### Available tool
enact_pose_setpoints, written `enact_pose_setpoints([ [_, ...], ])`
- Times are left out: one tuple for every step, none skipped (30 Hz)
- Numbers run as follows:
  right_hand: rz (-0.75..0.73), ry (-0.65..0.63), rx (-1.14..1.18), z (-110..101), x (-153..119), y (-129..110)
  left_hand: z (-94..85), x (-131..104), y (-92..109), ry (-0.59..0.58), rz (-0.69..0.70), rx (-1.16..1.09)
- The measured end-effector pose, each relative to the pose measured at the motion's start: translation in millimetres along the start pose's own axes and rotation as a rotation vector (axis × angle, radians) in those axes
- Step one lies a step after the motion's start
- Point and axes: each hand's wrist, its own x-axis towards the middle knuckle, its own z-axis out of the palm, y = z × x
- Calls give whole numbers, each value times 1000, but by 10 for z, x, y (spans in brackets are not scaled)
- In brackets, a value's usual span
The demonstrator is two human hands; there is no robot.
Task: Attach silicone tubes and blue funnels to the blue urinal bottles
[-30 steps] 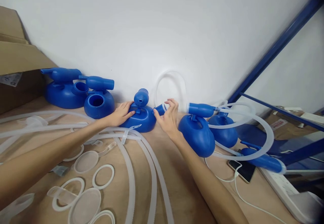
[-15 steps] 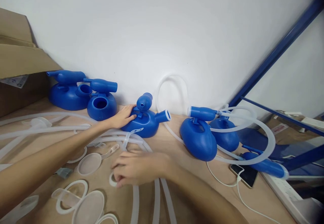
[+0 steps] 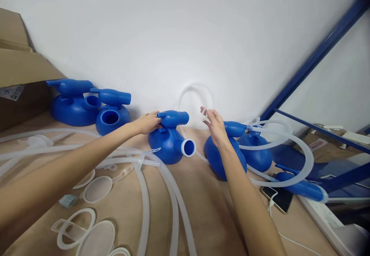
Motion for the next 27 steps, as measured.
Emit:
enact_pose_setpoints([
  [52, 31, 20, 1, 19, 80, -13, 45, 22, 32, -47, -40],
  [98, 40, 41, 13, 27, 149, -32, 84, 42, 68, -92, -90],
  [136, 33, 66, 32, 27, 207, -57, 117, 62, 99, -135, -145],
  [163, 19, 92, 57, 21, 255, -89, 143, 84, 126, -175, -205],
  [179, 5, 117, 86, 13, 296, -128, 162, 112, 146, -208, -267],
  [187, -7, 138, 115, 4, 329, -172, 173, 148, 160, -232, -324],
  [192, -18, 154, 144, -5, 357, -220, 176, 194, 162, -248, -404],
  [196, -30, 158, 170, -13, 380, -269, 173, 251, 145, -256, -518],
  [194, -47, 151, 194, -21, 399, -313, 163, 318, 110, -261, -656],
  [187, -71, 137, 212, -28, 413, -351, 150, 390, 65, -263, -792],
  [177, -95, 125, 226, -36, 424, -376, 133, 466, 21, -261, -899],
  [164, -118, 118, 234, -44, 432, -388, 115, 539, -4, -258, -959],
  [151, -135, 118, 237, -52, 438, -384, 97, 606, -1, -255, -967],
  [140, -147, 121, 236, -60, 442, -366, 78, 662, 26, -251, -935],
  [132, -155, 125, 232, -66, 445, -336, 59, 706, 65, -248, -907],
  [126, -158, 126, 227, -71, 447, -300, 40, 736, 103, -243, -900],
  [121, -162, 124, 222, -73, 449, -262, 19, 754, 136, -240, -915],
  [116, -168, 119, 219, -73, 451, -225, -2, 761, 159, -237, -937],
  [109, -171, 111, 218, -71, 453, -195, -22, 760, 176, -232, -953],
  [100, -175, 97, 221, -69, 455, -172, -42, 754, 190, -226, -957],
  [92, -179, 74, 228, -66, 457, -159, -58, 746, 199, -220, -951],
  [87, -187, 45, 239, -66, 460, -154, -71, 738, 200, -211, -939],
  [83, -192, 13, 253, -67, 464, -156, -78, 731, 196, -196, -916],
  [81, -195, -11, 271, -72, 468, -163, -80, 726, 192, -175, -885],
  [83, -198, -19, 289, -80, 472, -173, -78, 723, 190, -149, -851],
  [89, -205, -9, 308, -90, 476, -184, -74, 722, 188, -125, -816],
  [96, -213, 14, 325, -101, 477, -194, -68, 722, 185, -106, -789],
])
